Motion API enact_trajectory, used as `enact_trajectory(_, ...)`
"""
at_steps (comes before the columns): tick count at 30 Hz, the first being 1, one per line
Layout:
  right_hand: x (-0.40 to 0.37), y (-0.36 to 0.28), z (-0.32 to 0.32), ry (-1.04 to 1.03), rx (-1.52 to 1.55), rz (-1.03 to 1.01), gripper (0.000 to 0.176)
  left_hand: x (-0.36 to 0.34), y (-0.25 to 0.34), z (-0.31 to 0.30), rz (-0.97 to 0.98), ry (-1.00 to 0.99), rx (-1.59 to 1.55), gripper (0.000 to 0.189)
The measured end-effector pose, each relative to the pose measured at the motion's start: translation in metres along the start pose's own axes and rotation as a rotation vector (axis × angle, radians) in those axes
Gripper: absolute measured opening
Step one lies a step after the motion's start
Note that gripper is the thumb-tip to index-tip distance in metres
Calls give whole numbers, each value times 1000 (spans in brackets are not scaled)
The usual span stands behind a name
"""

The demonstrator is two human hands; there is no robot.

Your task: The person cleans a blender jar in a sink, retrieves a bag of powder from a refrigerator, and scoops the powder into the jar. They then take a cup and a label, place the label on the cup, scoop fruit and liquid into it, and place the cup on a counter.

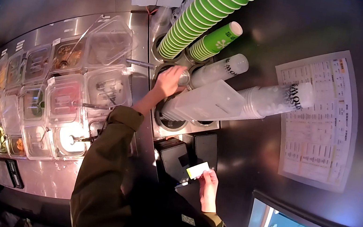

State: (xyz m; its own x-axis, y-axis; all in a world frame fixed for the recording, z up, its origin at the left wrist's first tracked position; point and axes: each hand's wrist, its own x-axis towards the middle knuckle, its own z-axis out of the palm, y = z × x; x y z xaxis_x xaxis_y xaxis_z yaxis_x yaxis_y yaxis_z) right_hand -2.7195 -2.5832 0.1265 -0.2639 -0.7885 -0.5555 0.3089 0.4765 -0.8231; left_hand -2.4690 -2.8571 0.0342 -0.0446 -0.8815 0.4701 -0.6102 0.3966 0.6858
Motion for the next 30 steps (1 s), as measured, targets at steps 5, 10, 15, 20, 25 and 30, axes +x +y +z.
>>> enact_trajectory(5, 2, -3, -8, -35, -5, -56, 5, 4, 4, 3, 166, 110, 39, 59)
enact_trajectory(10, -5, -3, 0, 48, 61, 39, 6, 14, 4, -6, -84, 250, -23, 59)
enact_trajectory(15, -3, 4, -7, -43, 70, 2, 6, 41, 21, -39, 134, -52, 97, 64)
enact_trajectory(20, -8, 4, -1, -130, 159, -12, 5, 27, 67, -117, -107, 249, 96, 74)
enact_trajectory(25, -19, -15, 14, -366, -49, -135, 10, -84, 123, -174, -597, 731, -931, 63)
enact_trajectory(30, -54, -78, 49, -763, -51, -260, 9, -174, 228, -182, -704, 581, -1937, 39)
